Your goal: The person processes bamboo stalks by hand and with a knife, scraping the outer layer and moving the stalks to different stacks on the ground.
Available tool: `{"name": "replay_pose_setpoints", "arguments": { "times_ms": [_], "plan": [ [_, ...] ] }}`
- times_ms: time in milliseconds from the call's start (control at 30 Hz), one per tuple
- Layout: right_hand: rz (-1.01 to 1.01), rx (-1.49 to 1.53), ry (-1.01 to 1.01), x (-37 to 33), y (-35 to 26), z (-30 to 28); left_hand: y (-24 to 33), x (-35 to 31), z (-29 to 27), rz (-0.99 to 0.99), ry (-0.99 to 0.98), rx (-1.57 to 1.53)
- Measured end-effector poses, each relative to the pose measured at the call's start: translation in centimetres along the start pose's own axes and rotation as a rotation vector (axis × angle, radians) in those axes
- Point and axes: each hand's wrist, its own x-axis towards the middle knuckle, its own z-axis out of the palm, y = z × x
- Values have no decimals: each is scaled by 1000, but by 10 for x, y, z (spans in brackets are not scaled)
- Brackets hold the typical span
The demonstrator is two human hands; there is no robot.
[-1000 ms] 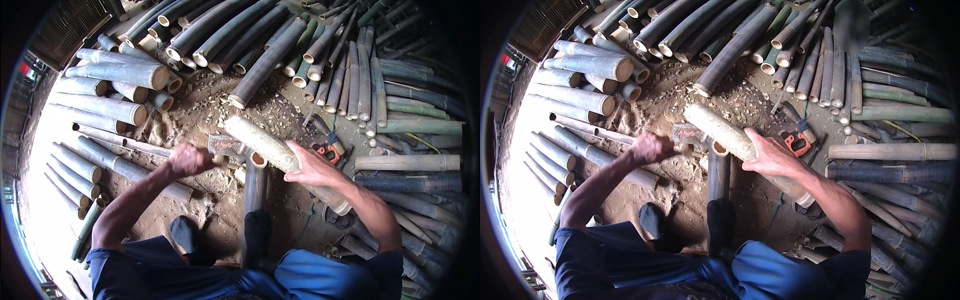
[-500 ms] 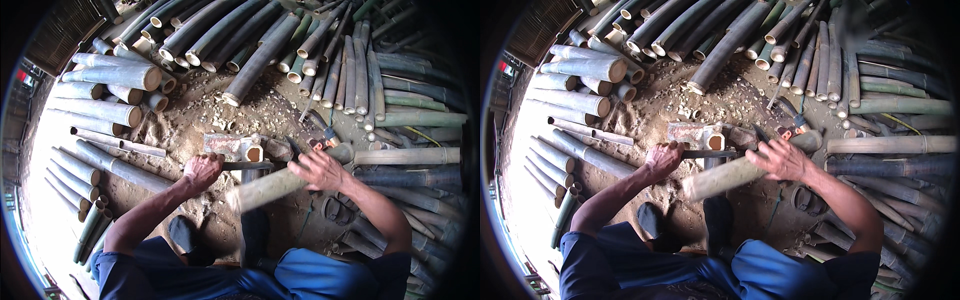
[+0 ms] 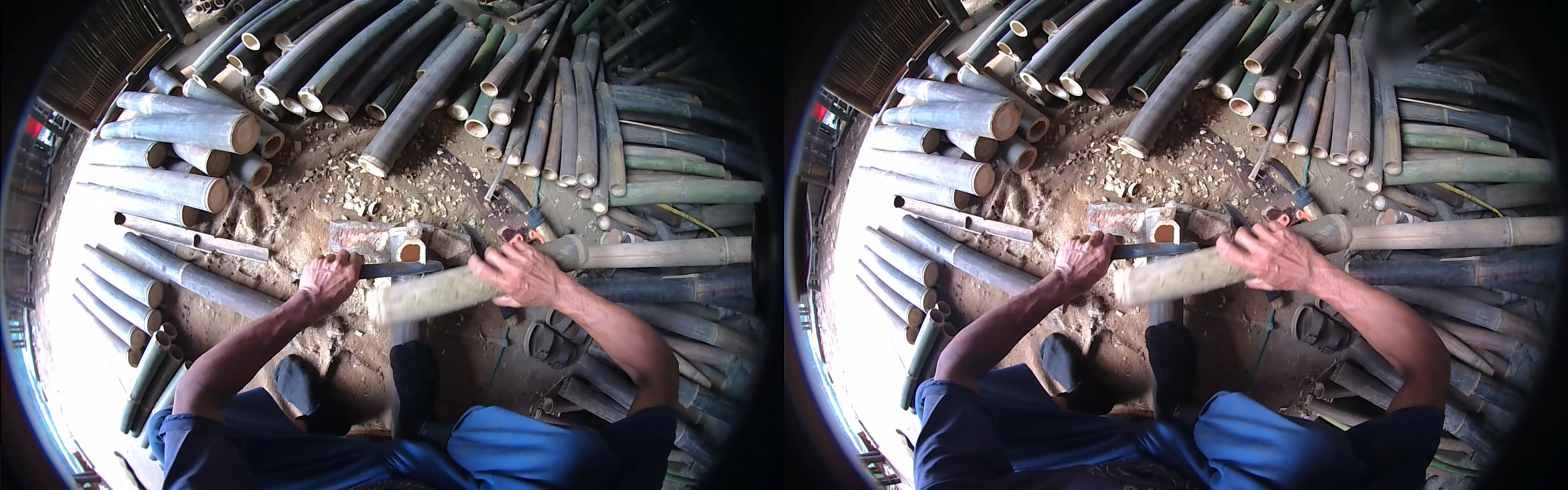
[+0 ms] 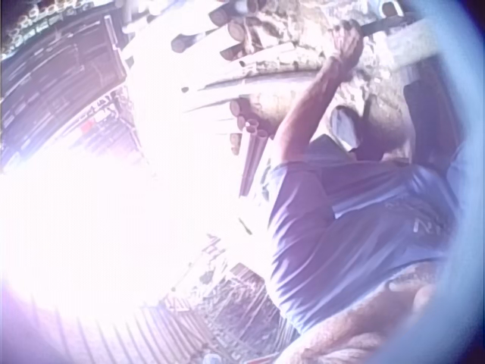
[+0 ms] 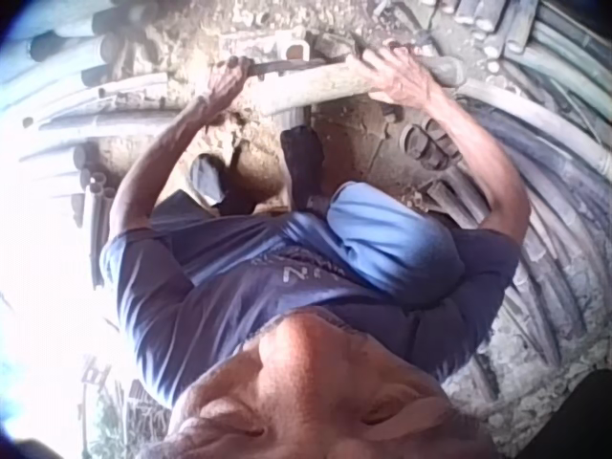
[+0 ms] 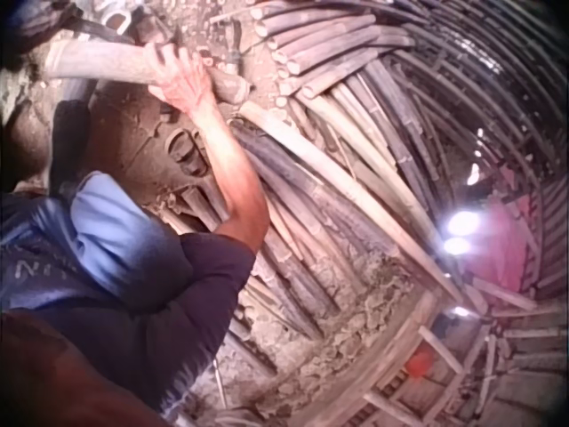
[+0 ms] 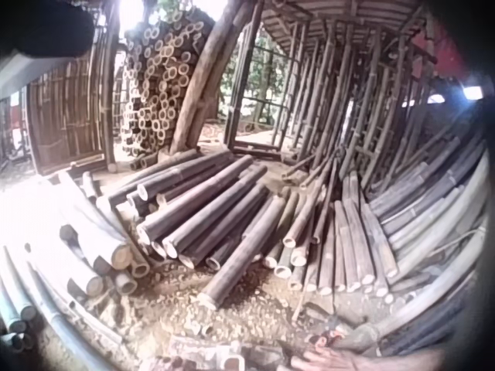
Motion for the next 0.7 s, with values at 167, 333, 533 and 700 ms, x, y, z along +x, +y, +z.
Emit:
{"name": "replay_pose_setpoints", "arguments": {
  "times_ms": [167,333,533,700],
  "plan": [
    [-7,-100,67,4,13,15,1,5,0,6,6,3],
    [-72,-12,31,7,-4,-2,-1,5,-2,7,-22,51],
    [37,-263,67,11,21,8,-4,10,-8,49,-11,97],
    [301,96,257,1,27,7,-37,39,-39,261,-48,-523]
  ]
}}
